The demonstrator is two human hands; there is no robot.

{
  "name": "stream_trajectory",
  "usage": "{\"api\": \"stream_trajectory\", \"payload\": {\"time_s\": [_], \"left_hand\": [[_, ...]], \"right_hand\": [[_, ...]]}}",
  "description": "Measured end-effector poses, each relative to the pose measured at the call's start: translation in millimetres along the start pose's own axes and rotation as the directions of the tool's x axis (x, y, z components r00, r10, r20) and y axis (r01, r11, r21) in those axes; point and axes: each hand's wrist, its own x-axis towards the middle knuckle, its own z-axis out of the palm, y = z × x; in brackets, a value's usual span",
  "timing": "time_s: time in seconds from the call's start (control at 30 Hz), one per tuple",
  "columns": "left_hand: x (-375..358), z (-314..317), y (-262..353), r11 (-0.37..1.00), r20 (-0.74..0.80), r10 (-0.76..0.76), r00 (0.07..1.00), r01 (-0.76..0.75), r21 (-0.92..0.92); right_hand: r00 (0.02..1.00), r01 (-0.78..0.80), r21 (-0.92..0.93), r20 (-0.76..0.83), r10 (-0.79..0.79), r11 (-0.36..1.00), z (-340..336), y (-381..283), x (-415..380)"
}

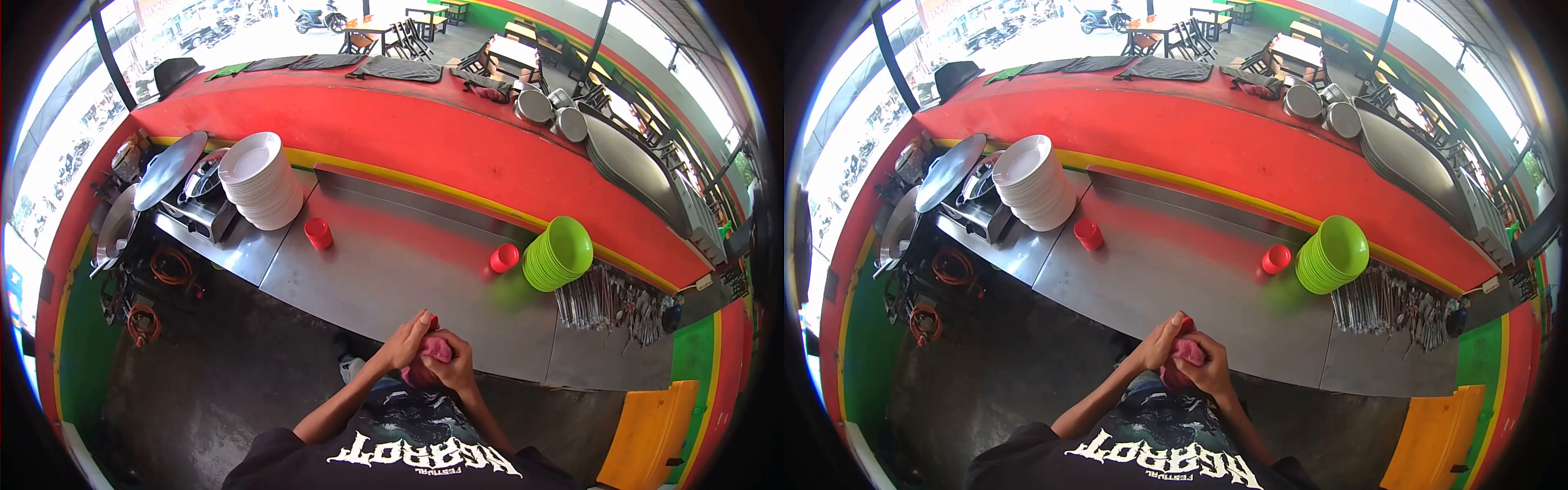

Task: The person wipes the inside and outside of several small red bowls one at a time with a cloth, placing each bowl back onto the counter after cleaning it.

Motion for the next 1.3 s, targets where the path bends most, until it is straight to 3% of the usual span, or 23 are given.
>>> {"api": "stream_trajectory", "payload": {"time_s": [0.2,1.0,1.3], "left_hand": [[-1.1,-1.7,0.7,0.998,-0.001,-0.052,0.999,0.052,0.036],[-0.7,-13.7,-10.2,0.999,-0.092,-0.047,0.995,0.046,-0.022],[1.5,-14.1,1.4,0.992,-0.032,-0.109,0.994,0.110,0.059]], "right_hand": [[0.993,-0.051,0.108,-0.098,0.062,0.993,6.4,-1.6,3.7],[1.000,0.011,-0.048,-0.005,-0.011,0.999,11.8,0.1,22.7],[0.966,0.089,-0.238,-0.215,-0.141,0.967,26.8,-1.0,22.9]]}}
